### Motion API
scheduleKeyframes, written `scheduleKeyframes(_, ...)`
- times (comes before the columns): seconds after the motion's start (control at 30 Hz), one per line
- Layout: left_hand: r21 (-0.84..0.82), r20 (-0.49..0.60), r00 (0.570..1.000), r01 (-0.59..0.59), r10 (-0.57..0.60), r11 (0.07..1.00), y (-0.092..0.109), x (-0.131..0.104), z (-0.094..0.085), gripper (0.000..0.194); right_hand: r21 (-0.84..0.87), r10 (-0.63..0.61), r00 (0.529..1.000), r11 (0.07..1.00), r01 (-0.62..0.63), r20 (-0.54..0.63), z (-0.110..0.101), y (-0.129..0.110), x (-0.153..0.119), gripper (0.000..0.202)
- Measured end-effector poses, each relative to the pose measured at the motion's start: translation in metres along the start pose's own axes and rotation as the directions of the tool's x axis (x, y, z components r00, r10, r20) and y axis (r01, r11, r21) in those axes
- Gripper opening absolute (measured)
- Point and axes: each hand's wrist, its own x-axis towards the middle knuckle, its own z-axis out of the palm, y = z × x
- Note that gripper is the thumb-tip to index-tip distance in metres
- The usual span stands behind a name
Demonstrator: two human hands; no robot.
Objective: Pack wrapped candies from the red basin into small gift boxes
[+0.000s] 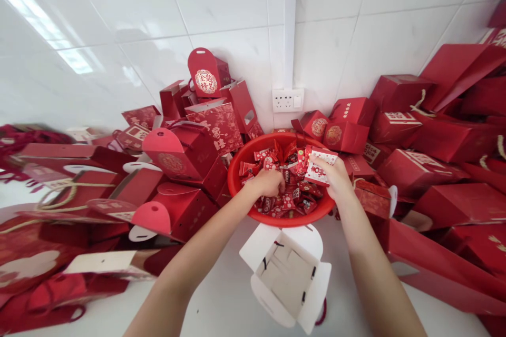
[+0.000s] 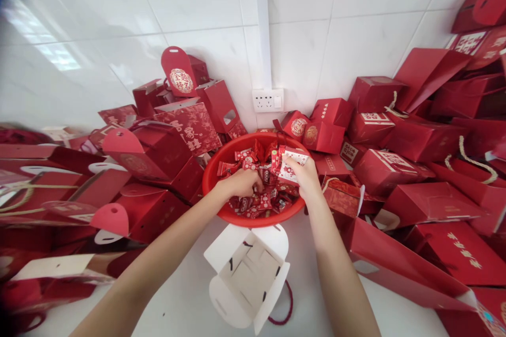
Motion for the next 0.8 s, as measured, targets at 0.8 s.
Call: scheduleKeyframes(0.8,0.316,-0.092,0.994,0.081,-0.054,0.945,0.026,-0.006,0.017,0.033,-0.019,0.0,1.0,1.0,0.0,0.003,0.001,-0.003,-0.003,0.043)
